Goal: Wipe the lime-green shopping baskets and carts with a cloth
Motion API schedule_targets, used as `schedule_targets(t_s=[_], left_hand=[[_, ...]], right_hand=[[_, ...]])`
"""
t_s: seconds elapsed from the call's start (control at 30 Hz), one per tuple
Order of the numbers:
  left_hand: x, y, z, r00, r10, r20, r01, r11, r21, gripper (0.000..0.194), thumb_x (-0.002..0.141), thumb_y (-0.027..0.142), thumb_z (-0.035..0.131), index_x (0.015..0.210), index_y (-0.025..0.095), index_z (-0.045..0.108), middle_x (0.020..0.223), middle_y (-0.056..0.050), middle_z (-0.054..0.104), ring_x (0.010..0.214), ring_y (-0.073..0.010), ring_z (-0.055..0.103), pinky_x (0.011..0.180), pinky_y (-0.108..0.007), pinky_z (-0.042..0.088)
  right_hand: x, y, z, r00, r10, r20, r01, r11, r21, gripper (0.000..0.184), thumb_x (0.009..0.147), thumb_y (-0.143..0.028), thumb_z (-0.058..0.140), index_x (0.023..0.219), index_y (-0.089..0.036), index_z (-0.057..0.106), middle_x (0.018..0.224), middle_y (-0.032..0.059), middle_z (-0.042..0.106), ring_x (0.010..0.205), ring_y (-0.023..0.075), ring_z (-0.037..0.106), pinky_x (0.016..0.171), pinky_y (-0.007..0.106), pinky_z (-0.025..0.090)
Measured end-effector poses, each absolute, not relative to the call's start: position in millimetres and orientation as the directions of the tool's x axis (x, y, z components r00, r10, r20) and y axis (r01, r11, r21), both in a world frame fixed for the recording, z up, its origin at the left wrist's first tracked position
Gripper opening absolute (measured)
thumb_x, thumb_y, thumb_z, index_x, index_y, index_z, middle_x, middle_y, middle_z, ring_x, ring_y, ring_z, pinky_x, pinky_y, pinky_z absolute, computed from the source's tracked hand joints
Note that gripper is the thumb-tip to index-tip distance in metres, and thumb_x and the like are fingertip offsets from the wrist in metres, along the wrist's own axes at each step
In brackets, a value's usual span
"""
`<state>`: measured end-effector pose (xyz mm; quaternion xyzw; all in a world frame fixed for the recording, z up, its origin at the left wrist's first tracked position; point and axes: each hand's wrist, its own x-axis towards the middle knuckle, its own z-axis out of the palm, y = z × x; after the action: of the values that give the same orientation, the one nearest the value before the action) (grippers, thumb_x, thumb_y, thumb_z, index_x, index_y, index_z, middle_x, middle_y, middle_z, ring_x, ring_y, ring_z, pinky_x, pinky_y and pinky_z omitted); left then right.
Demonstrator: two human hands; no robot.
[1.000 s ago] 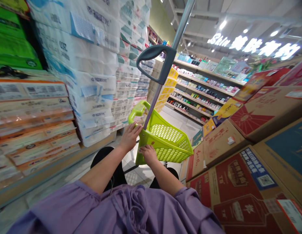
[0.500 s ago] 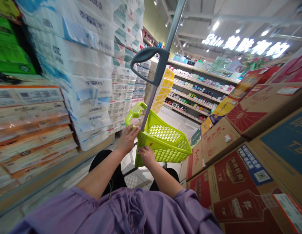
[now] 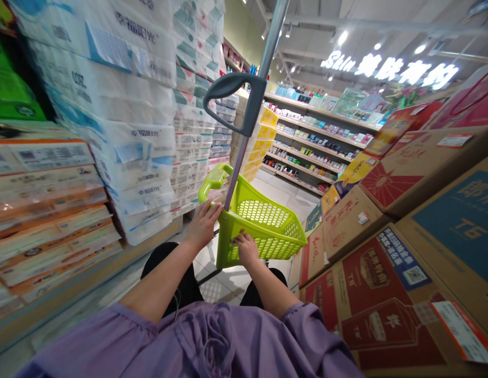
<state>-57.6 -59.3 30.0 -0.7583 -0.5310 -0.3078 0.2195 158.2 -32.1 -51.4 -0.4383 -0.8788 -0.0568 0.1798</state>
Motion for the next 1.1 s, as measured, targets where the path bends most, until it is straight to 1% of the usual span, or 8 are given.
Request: schedule_targets(t_s=[0.2,0.27,0.4,0.53,0.67,0.87,1.03,1.1], left_hand=[[-56,-58,29,0.245,0.665,0.706,0.945,-0.326,-0.021,0.058,0.083,0.004,0.039,0.140,0.016,0.045,0.145,-0.007,0.047,0.146,-0.0269,0.014,0.118,-0.050,0.025],[-55,-59,30,0.239,0.662,0.710,0.948,-0.318,-0.023,0.056,0.083,0.004,0.038,0.139,0.014,0.046,0.144,-0.008,0.048,0.146,-0.0273,0.013,0.118,-0.050,0.026],[-55,-59,32,0.240,0.660,0.713,0.948,-0.316,-0.026,0.056,0.083,0.004,0.038,0.137,0.014,0.048,0.142,-0.008,0.050,0.146,-0.0269,0.014,0.117,-0.049,0.027],[-54,-60,31,0.233,0.658,0.716,0.950,-0.311,-0.024,0.057,0.082,0.004,0.038,0.137,0.014,0.047,0.142,-0.008,0.050,0.146,-0.0269,0.015,0.118,-0.049,0.026],[-52,-59,30,0.220,0.661,0.717,0.952,-0.307,-0.008,0.059,0.081,0.004,0.040,0.139,0.015,0.046,0.142,-0.009,0.050,0.146,-0.0268,0.015,0.118,-0.050,0.025],[-53,-59,31,0.232,0.651,0.723,0.952,-0.305,-0.030,0.056,0.081,0.003,0.038,0.136,0.013,0.048,0.141,-0.010,0.051,0.146,-0.0264,0.013,0.118,-0.049,0.026],[-54,-60,31,0.240,0.651,0.720,0.950,-0.312,-0.034,0.056,0.082,0.004,0.039,0.137,0.013,0.048,0.142,-0.009,0.050,0.146,-0.0268,0.012,0.118,-0.049,0.026],[-55,-59,31,0.242,0.656,0.715,0.947,-0.319,-0.028,0.058,0.081,0.004,0.039,0.138,0.014,0.046,0.143,-0.009,0.049,0.146,-0.0264,0.012,0.118,-0.049,0.026]], right_hand=[[147,-31,-28,-0.481,0.648,0.591,0.781,0.622,-0.046,0.025,0.094,-0.016,0.046,0.105,-0.018,0.069,0.112,0.0073,0.063,0.100,0.0203,0.050,0.096,0.032,0.038],[146,-30,-24,-0.498,0.664,0.558,0.789,0.614,-0.027,0.024,0.093,-0.015,0.047,0.103,-0.019,0.069,0.110,0.0067,0.063,0.096,0.0198,0.050,0.093,0.031,0.039],[156,-32,-33,-0.506,0.756,0.415,0.824,0.567,-0.027,0.024,0.086,-0.008,0.054,0.095,-0.021,0.071,0.104,0.0063,0.063,0.093,0.0207,0.049,0.084,0.032,0.042],[167,-34,-40,-0.474,0.763,0.440,0.839,0.542,-0.036,0.024,0.087,-0.009,0.054,0.102,-0.020,0.070,0.112,0.0068,0.061,0.101,0.0213,0.048,0.087,0.033,0.040],[170,-34,-37,-0.466,0.803,0.371,0.858,0.512,-0.030,0.022,0.087,-0.010,0.053,0.095,-0.021,0.071,0.100,0.0071,0.064,0.095,0.0220,0.049,0.082,0.033,0.042],[160,-32,-28,-0.476,0.700,0.532,0.819,0.573,-0.021,0.028,0.092,-0.014,0.047,0.112,-0.019,0.066,0.114,0.0080,0.060,0.101,0.0212,0.047,0.092,0.031,0.040],[159,-35,-40,-0.531,0.763,0.370,0.823,0.568,0.010,0.025,0.086,-0.010,0.052,0.100,-0.022,0.070,0.105,0.0076,0.062,0.095,0.0222,0.049,0.083,0.033,0.044],[161,-35,-42,-0.524,0.762,0.381,0.824,0.566,0.002,0.026,0.086,-0.009,0.052,0.100,-0.021,0.070,0.105,0.0079,0.062,0.095,0.0221,0.049,0.083,0.033,0.044]])
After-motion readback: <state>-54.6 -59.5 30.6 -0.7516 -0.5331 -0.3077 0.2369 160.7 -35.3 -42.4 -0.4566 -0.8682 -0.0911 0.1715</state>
